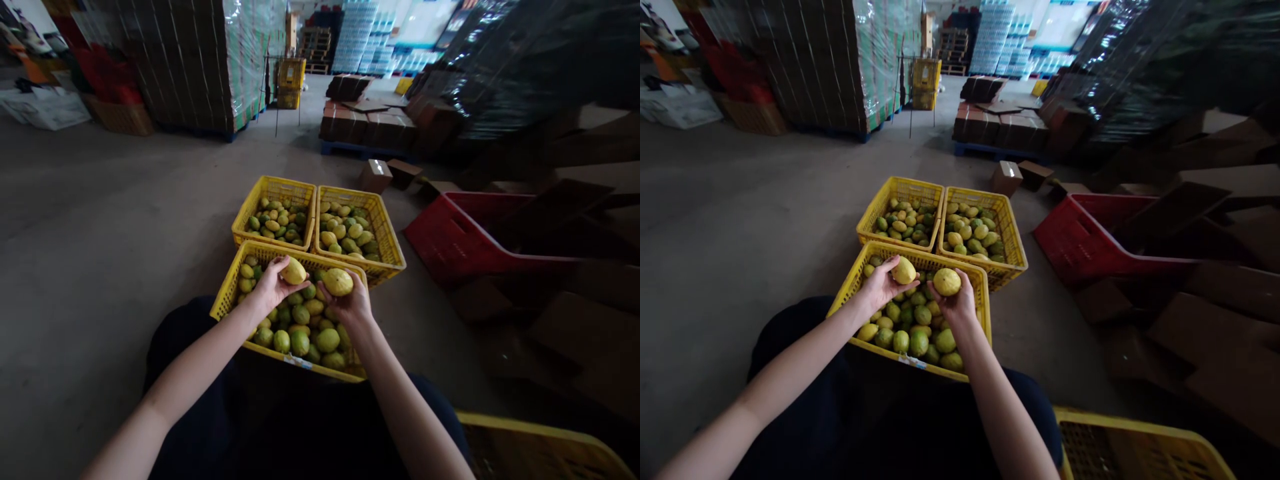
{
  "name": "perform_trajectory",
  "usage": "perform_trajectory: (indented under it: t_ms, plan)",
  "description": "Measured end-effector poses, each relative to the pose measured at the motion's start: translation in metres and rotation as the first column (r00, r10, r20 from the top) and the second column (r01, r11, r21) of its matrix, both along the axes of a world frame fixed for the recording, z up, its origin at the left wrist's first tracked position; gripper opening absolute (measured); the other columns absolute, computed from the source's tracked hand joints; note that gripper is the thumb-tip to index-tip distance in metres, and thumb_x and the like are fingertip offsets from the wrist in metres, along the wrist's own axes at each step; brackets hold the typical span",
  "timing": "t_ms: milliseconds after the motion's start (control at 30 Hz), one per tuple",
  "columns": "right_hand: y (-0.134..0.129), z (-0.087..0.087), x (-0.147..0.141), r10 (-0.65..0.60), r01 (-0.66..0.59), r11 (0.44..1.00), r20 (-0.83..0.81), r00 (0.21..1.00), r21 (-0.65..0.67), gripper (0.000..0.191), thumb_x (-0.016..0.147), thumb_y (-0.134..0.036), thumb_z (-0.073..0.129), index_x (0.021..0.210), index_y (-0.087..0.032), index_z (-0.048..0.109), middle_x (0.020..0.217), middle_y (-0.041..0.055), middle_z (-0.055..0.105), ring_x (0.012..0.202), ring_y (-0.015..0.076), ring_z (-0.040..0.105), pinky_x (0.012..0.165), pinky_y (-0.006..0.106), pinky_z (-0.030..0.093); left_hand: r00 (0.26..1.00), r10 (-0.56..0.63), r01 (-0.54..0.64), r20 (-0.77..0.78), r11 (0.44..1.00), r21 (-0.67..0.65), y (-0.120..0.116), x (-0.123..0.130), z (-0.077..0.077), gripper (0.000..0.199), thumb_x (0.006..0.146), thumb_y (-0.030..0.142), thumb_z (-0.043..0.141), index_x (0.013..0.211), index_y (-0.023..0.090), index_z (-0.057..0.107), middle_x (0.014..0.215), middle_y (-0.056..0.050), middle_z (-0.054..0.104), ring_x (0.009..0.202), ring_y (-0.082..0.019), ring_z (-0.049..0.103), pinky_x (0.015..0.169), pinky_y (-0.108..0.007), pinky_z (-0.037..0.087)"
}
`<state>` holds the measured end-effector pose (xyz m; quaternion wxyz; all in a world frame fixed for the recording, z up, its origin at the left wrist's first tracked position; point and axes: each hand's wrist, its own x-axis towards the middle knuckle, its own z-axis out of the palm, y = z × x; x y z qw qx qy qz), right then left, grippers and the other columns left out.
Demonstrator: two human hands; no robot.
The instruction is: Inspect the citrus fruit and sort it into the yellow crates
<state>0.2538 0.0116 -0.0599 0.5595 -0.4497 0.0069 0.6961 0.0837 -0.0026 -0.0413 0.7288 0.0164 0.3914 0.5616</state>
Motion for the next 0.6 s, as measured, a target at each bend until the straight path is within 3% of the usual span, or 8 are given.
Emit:
perform_trajectory:
  t_ms: [133, 400, 600]
  plan:
    - [-0.001, 0.002, -0.002, -0.006, 0.006, 1.0, 0.002, 1.0, 0.003, 0.005, 0.082, -0.025, 0.06, 0.085, -0.024, 0.056, 0.064, -0.0052, 0.065, 0.06, 0.0151, 0.064, 0.061, 0.034, 0.064, 1.0, 0.0, 0.0, -0.007, 1.0, -0.021, 0.001, -0.001, 0.0, 0.013, 0.085, 0.018, 0.063, 0.093, 0.018, 0.053, 0.087, -0.007, 0.066, 0.085, -0.026, 0.07, 0.071, -0.045, 0.063]
    - [-0.007, 0.021, -0.013, 0.05, -0.05, 0.998, 0.01, 0.999, -0.038, 0.005, 0.084, -0.023, 0.057, 0.08, -0.022, 0.055, 0.058, -0.0043, 0.063, 0.051, 0.0147, 0.061, 0.05, 0.031, 0.061, 1.0, 0.021, -0.02, 0.016, 0.999, -0.039, 0.002, -0.002, 0.001, 0.018, 0.082, 0.016, 0.067, 0.092, 0.018, 0.052, 0.089, -0.006, 0.065, 0.084, -0.025, 0.07, 0.07, -0.045, 0.063]
    - [-0.006, 0.006, -0.005, 0.076, -0.076, 0.996, 0.014, 0.997, 0.044, 0.012, 0.078, -0.028, 0.066, 0.081, -0.024, 0.055, 0.061, -0.0054, 0.064, 0.056, 0.0151, 0.063, 0.053, 0.031, 0.062, 0.999, 0.016, -0.016, 0.033, 1.0, 0.001, 0.001, 0.002, -0.002, 0.027, 0.076, 0.015, 0.073, 0.088, 0.019, 0.049, 0.09, -0.004, 0.063, 0.09, -0.026, 0.069, 0.075, -0.046, 0.061]
